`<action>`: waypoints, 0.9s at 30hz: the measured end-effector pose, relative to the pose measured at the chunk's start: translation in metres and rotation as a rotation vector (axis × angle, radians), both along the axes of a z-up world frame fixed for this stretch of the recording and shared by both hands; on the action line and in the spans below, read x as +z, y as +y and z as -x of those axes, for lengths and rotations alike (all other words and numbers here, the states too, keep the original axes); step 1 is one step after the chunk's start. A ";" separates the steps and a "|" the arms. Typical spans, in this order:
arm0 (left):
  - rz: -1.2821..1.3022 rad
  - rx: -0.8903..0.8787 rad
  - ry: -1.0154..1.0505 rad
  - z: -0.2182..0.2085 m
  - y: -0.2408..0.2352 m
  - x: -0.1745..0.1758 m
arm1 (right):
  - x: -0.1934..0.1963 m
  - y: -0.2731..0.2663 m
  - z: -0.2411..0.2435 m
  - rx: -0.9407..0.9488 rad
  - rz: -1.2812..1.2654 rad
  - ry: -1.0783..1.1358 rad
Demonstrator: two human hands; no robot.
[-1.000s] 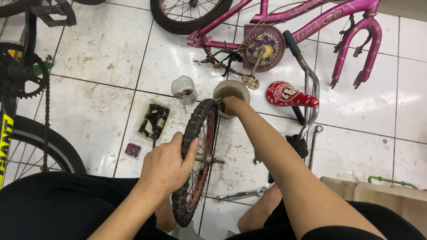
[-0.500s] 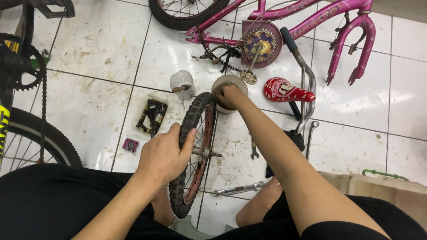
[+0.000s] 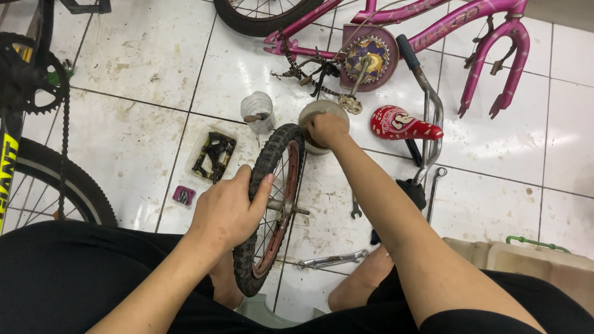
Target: The person sits on the floor and cleans a bicycle wheel using a cloth. They wipe the spokes, rim, and hub, repeatedly dipping the cloth into a container of liquid to remove dirt and grime from the wheel components.
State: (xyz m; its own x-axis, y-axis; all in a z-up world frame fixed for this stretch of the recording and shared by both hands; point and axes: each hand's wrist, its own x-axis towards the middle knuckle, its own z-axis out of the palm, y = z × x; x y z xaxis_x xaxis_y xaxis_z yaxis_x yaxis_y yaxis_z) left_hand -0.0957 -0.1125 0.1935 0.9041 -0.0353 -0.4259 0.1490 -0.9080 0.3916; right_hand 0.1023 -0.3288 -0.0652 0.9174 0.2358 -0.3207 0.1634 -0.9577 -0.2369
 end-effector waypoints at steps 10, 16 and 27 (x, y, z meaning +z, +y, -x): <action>0.000 -0.001 0.003 -0.001 0.000 0.000 | 0.003 0.002 0.003 0.006 0.075 -0.006; 0.000 0.006 0.010 -0.002 0.000 -0.002 | -0.007 0.003 -0.002 0.017 0.066 -0.016; 0.023 0.015 -0.021 -0.001 0.001 -0.004 | -0.011 0.006 -0.001 0.002 -0.017 0.006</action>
